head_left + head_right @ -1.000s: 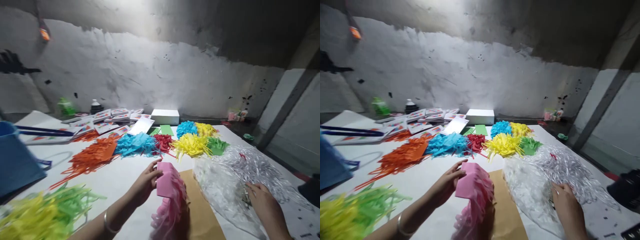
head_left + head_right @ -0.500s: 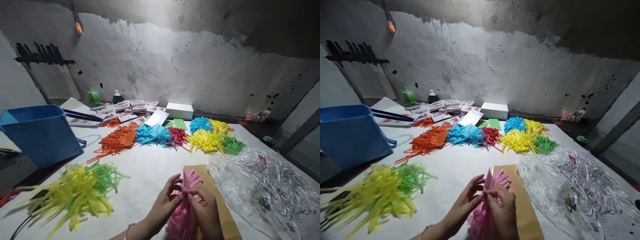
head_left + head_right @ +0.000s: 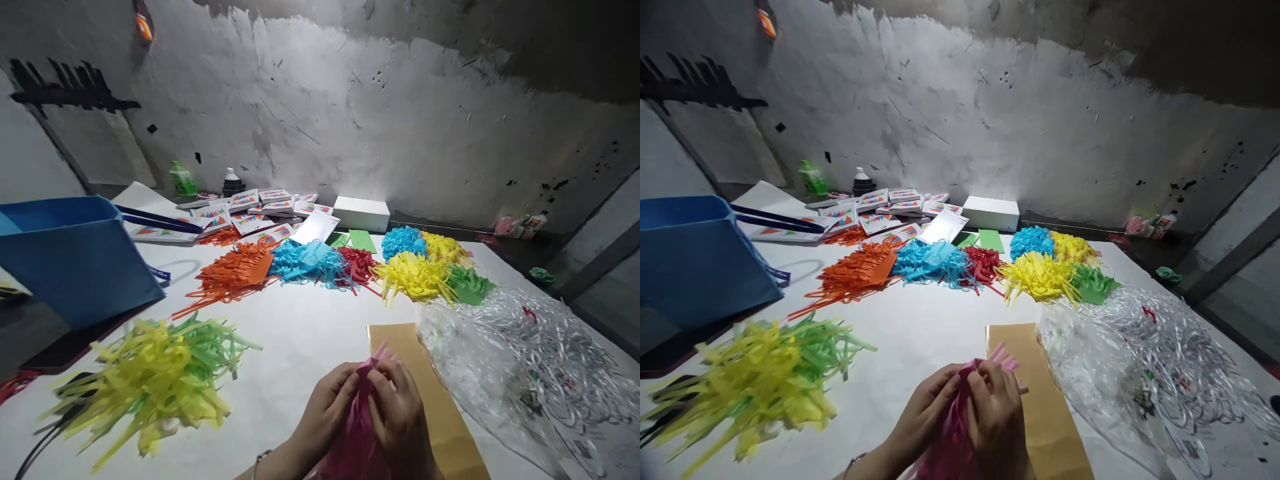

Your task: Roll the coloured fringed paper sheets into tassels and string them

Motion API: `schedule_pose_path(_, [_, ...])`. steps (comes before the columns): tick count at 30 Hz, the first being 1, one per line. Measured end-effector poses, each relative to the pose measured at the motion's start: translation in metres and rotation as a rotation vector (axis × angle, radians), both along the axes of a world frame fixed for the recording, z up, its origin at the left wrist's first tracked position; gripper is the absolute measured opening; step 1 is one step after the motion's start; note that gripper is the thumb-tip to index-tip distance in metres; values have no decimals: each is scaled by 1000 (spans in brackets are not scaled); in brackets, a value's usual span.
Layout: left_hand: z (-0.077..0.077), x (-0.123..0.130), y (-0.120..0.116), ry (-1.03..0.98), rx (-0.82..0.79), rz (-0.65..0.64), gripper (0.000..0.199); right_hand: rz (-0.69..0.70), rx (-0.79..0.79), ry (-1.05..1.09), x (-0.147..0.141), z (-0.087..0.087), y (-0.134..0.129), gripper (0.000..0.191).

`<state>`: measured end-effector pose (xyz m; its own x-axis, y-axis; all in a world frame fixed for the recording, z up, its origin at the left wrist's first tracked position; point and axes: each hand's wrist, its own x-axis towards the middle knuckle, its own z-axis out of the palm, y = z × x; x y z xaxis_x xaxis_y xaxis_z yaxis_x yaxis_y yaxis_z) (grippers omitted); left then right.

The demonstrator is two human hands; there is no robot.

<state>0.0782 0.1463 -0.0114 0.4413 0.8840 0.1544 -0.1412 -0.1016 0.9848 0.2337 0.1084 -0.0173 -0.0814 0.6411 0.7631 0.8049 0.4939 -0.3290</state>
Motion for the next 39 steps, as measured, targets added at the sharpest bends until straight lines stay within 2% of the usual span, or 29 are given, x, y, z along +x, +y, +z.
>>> schedule_pose_path(6, [-1,0,-5,-30,-47,-27,34,-105,-83,22,-8,-5,-4,17])
schedule_pose_path(11, [-5,-2,-8,-72,-106,-17,37,-190,-19,-12,-14,-9,-3,12])
schedule_pose_path(14, [-4,-1,-11,-51,-62,-35,36,-165,-68,106,-15,-12,-3,15])
schedule_pose_path(19, [-3,2,-12,-10,-15,-15,32,-74,-311,393,-12,-13,-4,13])
schedule_pose_path(24, [-3,1,0,66,21,-15,28,101,-541,533,-2,2,-1,16])
schedule_pose_path(26, [-1,-3,5,156,89,5,25,144,-583,523,2,10,-2,17])
schedule_pose_path(27, [0,-4,7,208,134,17,25,128,-540,476,3,12,-2,16])
schedule_pose_path(30, [3,-8,6,356,291,62,24,-53,-191,211,1,10,-4,5])
schedule_pose_path(32, [3,-9,4,415,398,74,25,-145,-28,37,-3,4,-5,24])
schedule_pose_path(33, [2,-9,4,438,450,74,25,-147,-27,-18,-5,1,-5,31])
schedule_pose_path(35, [-1,-11,6,499,571,70,25,-82,-180,-28,-4,-2,-4,34])
schedule_pose_path(39, [-2,-18,19,640,895,93,39,42,-603,238,9,13,0,33])
